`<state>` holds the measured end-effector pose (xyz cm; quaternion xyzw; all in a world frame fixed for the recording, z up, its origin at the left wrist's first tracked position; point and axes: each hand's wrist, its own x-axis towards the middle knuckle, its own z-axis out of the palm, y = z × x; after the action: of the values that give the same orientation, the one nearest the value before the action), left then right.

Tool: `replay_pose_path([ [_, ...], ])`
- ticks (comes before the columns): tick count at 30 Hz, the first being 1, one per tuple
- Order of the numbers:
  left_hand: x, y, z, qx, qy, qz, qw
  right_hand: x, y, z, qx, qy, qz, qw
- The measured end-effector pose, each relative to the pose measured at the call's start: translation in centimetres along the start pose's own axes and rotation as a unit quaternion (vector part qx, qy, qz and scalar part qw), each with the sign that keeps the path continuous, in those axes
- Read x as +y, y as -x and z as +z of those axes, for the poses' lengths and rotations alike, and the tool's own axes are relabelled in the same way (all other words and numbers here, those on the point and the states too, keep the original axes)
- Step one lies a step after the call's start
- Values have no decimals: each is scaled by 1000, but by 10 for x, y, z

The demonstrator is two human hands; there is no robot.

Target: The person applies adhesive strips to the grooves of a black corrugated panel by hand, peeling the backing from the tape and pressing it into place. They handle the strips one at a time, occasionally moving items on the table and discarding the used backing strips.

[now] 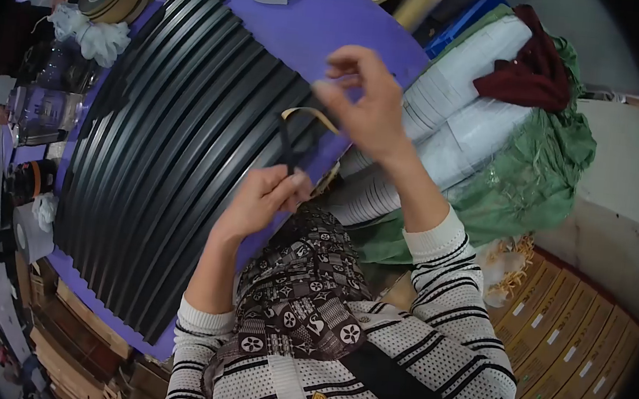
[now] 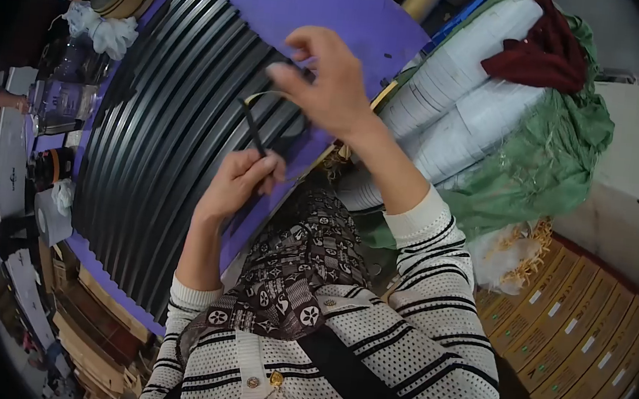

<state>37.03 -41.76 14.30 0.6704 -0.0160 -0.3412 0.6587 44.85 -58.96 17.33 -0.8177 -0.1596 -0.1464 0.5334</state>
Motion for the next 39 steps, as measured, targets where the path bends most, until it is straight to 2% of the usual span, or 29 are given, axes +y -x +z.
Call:
replay_pose_path([
  [1,0,27,-1,12,31,5,999,6,11,-13,93,-102,88,987],
  [2,-1,55,0,24,63,9,998,16,31,-25,182,-204,171,947],
  [4,-3,110,1,91,130,70,985,44,99,-44,244,-247,306,886],
  [6,-7,159,14,175,166,146,959,75,194,-33,172,-294,429,837],
  [7,-16,179,16,175,160,180,955,99,244,-23,38,-385,543,745],
  [8,-23,195,25,181,158,183,953,139,312,14,53,-521,626,578],
  [10,-37,223,45,180,82,185,963,108,355,69,111,-421,757,487],
  [12,-43,251,63,177,99,175,963,100,377,115,204,-533,684,454],
  [14,-38,274,82,188,185,163,951,67,357,139,236,-592,650,414],
  [15,-37,288,92,187,178,162,953,57,348,146,268,-640,610,382],
  [16,-35,307,94,171,154,168,959,56,347,155,273,-644,606,378],
  [17,-34,325,96,157,132,178,963,58,345,161,273,-663,581,385],
  [19,-33,355,109,254,163,321,898,49,336,155,304,-663,567,383],
  [22,-51,428,62,216,132,415,874,84,360,157,298,-679,566,359],
  [23,-46,449,60,197,214,436,851,93,370,151,277,-688,569,356],
  [25,-37,482,55,185,293,457,819,91,371,133,296,-660,501,476],
  [26,-37,502,48,289,314,494,757,102,374,126,281,-641,503,507],
  [28,-28,512,52,392,328,524,681,67,349,91,292,-569,531,556],
  [29,-18,498,58,327,299,525,727,69,348,82,270,-540,533,592],
  [30,-7,479,65,260,267,523,767,58,342,77,264,-539,536,594],
  [31,3,464,71,194,232,517,801,39,330,70,177,-488,545,659],
  [32,1,463,75,191,233,530,793,22,320,69,84,-431,544,715],
  [33,0,462,79,188,234,543,784,5,316,80,-14,-443,488,752],
  [34,-6,466,81,245,270,574,733,-32,307,90,-83,-475,423,767],
  [35,5,455,90,321,311,541,712,-76,296,93,-152,-506,353,772],
  [36,8,422,105,508,100,511,687,-116,286,92,-187,-523,290,779],
  [37,2,416,104,451,52,440,775,-151,276,88,-223,-542,221,779],
  [38,-4,410,103,387,-17,363,847,-176,268,82,-214,-515,153,816],
  [39,31,381,120,432,-20,61,900,-192,261,78,-200,-487,81,846],
])
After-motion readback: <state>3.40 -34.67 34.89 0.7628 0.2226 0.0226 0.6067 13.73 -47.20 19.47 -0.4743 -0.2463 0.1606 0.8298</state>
